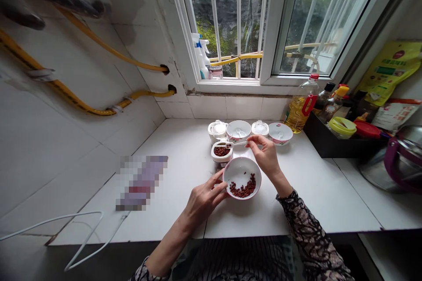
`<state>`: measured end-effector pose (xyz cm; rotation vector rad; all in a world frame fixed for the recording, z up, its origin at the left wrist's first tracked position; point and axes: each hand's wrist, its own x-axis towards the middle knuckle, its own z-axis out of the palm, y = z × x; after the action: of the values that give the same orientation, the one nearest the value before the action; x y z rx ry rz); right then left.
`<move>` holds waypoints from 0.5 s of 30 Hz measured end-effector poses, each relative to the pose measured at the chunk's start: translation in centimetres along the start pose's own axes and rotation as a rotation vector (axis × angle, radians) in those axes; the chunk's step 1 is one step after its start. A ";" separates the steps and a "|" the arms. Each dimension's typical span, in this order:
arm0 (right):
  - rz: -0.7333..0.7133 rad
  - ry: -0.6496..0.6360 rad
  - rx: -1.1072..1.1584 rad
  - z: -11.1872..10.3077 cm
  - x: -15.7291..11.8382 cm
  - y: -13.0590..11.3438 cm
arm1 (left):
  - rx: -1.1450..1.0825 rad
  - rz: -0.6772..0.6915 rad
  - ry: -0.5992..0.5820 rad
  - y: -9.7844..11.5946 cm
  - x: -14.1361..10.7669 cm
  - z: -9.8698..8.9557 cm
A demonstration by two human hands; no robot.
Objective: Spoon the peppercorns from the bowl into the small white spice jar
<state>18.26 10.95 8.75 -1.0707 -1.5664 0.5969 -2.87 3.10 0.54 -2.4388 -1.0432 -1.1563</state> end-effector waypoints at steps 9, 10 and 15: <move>-0.604 0.016 -0.431 0.6 -0.7 -1.3 | -0.010 -0.013 -0.012 -0.1 -0.2 0.2; -0.584 0.028 -0.414 0.1 -0.7 -1.4 | -0.008 -0.012 -0.006 -0.1 -0.2 0.2; -0.407 -0.196 -0.316 -2.4 -0.5 -1.2 | -0.006 -0.005 0.000 -0.1 -0.2 0.1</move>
<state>20.13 9.56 10.11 -0.8989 -2.0315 0.1822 -2.99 3.15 0.26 -2.4421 -1.0475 -1.1621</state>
